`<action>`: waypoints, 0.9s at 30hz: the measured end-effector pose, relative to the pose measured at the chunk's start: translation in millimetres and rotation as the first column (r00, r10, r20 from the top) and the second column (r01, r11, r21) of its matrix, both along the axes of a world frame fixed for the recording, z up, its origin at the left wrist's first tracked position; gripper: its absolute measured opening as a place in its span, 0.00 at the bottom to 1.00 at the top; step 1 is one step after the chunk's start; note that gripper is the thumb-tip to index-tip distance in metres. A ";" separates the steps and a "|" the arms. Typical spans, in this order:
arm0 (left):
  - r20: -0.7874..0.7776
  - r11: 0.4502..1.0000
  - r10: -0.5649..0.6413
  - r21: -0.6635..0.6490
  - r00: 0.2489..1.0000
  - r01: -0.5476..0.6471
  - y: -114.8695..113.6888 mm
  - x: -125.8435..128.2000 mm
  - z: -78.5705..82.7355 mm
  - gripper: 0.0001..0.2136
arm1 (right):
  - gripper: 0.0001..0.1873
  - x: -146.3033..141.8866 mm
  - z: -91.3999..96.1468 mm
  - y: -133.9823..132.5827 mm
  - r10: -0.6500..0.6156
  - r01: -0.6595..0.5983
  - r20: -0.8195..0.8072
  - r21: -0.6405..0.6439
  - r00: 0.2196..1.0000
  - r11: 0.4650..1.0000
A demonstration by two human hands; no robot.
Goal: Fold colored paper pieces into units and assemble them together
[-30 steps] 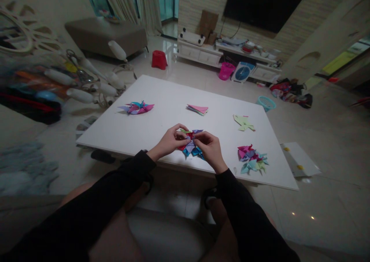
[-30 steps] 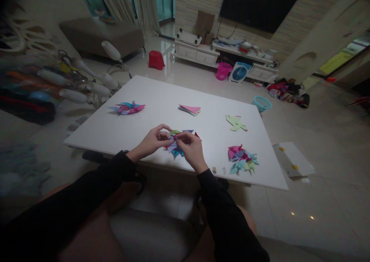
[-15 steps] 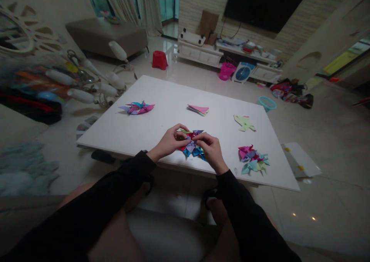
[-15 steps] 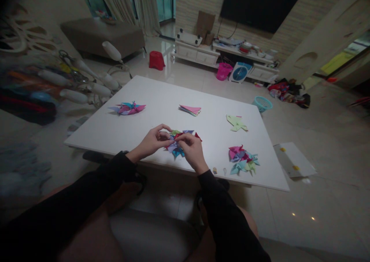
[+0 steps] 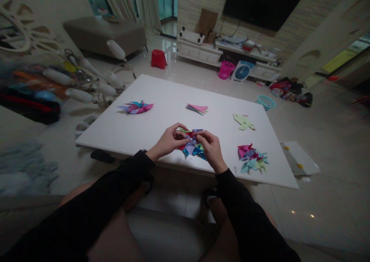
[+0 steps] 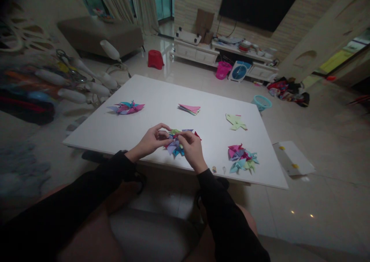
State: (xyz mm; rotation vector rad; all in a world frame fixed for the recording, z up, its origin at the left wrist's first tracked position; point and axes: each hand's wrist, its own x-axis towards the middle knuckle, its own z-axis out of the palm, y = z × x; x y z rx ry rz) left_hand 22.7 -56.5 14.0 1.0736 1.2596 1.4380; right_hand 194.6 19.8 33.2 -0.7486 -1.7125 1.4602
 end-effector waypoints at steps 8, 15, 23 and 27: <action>-0.024 1.000 0.006 0.001 1.000 -0.006 -1.1 0.2 2.0 0.22 | 0.12 1.3 -6.2 3.3 0.020 -0.020 0.055 0.004 0.998 1.000; -0.037 0.999 0.033 0.017 0.999 -0.032 -1.2 0.3 3.6 0.21 | 0.05 0.8 -7.4 0.0 0.015 -0.021 0.054 0.100 0.998 0.995; 0.000 0.999 0.038 0.016 0.999 -0.038 -1.9 1.2 5.4 0.22 | 0.06 0.8 -5.4 -1.2 0.015 -0.013 -0.009 0.179 1.000 0.984; 0.017 0.999 0.053 0.014 0.998 -0.053 -1.9 0.7 6.4 0.22 | 0.04 1.6 -1.5 -2.1 0.063 -0.061 -0.010 0.144 0.998 0.988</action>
